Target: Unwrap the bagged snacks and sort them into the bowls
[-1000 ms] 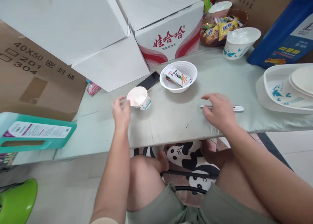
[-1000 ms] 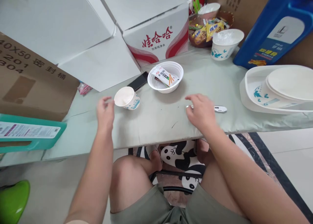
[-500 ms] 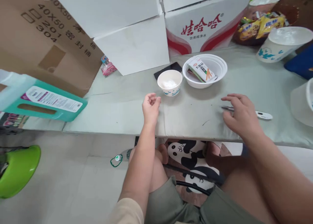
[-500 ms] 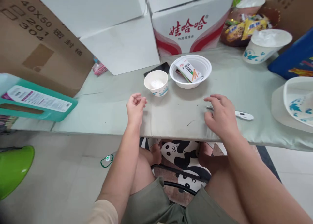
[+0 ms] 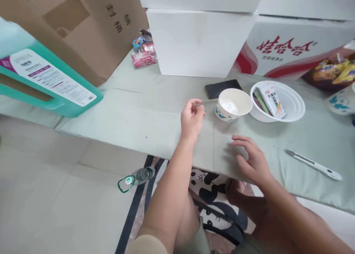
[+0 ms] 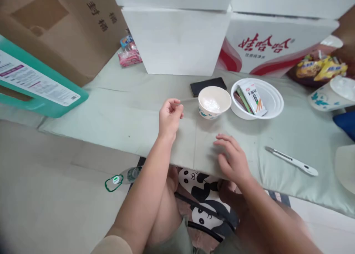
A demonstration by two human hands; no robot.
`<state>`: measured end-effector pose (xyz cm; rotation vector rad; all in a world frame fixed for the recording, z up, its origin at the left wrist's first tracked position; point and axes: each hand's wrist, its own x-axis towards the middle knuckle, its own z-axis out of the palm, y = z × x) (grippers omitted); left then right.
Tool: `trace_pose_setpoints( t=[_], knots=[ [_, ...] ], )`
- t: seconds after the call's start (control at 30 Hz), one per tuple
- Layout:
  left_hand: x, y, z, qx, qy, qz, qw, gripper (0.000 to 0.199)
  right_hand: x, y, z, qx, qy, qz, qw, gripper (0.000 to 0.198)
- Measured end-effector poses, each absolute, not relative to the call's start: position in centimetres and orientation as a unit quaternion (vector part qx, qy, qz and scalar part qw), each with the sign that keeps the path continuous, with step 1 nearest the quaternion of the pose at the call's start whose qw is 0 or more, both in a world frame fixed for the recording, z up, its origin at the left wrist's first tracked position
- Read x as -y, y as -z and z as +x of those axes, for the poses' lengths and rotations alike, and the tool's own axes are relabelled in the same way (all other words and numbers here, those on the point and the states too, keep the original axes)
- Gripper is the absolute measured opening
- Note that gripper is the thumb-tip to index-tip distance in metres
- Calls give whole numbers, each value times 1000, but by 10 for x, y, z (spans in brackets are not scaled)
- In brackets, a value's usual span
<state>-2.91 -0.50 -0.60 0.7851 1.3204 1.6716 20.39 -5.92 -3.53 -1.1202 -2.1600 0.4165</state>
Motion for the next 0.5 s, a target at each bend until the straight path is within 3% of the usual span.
trace_pose_setpoints(
  t=[0.2,0.5],
  knots=[
    [6,-6,-69,-512,-716,165,444,23,25,-3,111,843,-253,-366,304,42],
    [24,-16,-109,-436,-767,-22,470,19,-63,-24,-54,879,-274,-290,261,40]
  ],
)
